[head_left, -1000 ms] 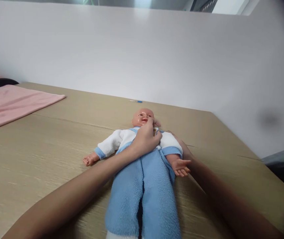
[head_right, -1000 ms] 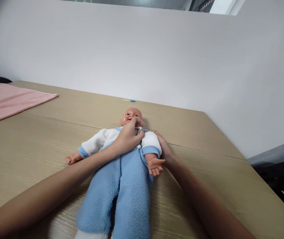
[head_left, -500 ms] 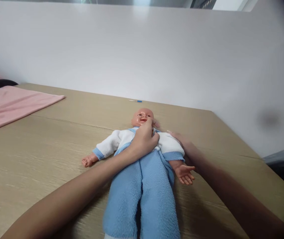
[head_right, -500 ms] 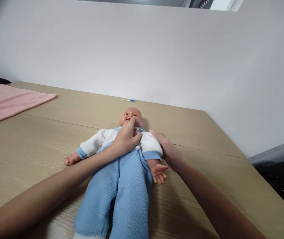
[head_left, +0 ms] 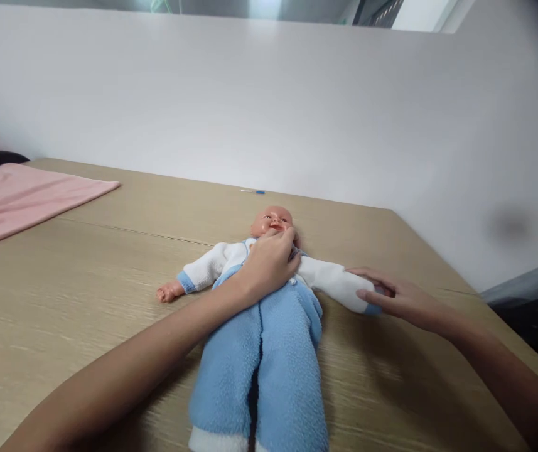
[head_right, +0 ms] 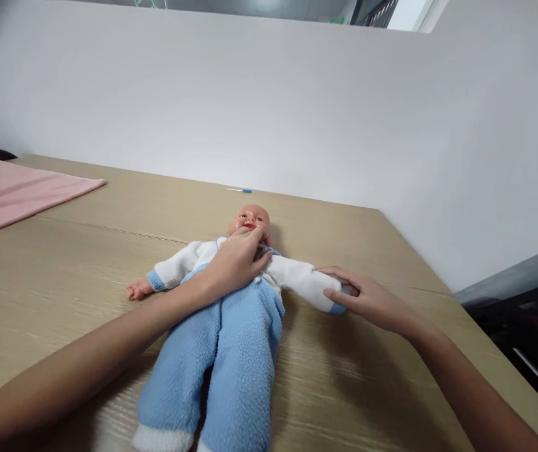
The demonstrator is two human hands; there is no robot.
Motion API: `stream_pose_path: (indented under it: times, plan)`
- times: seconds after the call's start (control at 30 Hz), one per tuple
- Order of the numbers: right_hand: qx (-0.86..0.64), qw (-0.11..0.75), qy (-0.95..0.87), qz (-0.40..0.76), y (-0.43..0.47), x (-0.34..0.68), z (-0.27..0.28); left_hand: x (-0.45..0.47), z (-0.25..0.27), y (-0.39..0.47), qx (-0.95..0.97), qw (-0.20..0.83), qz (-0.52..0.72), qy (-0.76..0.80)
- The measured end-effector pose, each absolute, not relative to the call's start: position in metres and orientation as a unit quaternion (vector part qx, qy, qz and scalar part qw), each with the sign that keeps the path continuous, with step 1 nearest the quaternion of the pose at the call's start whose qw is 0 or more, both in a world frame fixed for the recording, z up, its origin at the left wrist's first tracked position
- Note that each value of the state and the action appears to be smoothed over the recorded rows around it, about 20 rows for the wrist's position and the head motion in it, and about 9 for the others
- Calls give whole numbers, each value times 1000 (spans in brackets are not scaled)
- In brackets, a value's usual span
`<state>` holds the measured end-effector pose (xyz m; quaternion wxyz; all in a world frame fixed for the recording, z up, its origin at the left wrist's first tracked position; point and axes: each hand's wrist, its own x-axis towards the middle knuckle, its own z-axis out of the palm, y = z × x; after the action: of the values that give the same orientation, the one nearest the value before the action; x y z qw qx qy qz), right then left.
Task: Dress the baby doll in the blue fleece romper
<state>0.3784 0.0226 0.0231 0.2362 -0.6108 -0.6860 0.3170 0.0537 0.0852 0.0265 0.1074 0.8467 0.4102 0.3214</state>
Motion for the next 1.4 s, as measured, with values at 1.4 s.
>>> stream_pose_path:
  times: [1.4]
  plan:
    - [-496, 373, -671, 406, -11, 257, -17, 53, 37, 61, 897, 210, 212, 327]
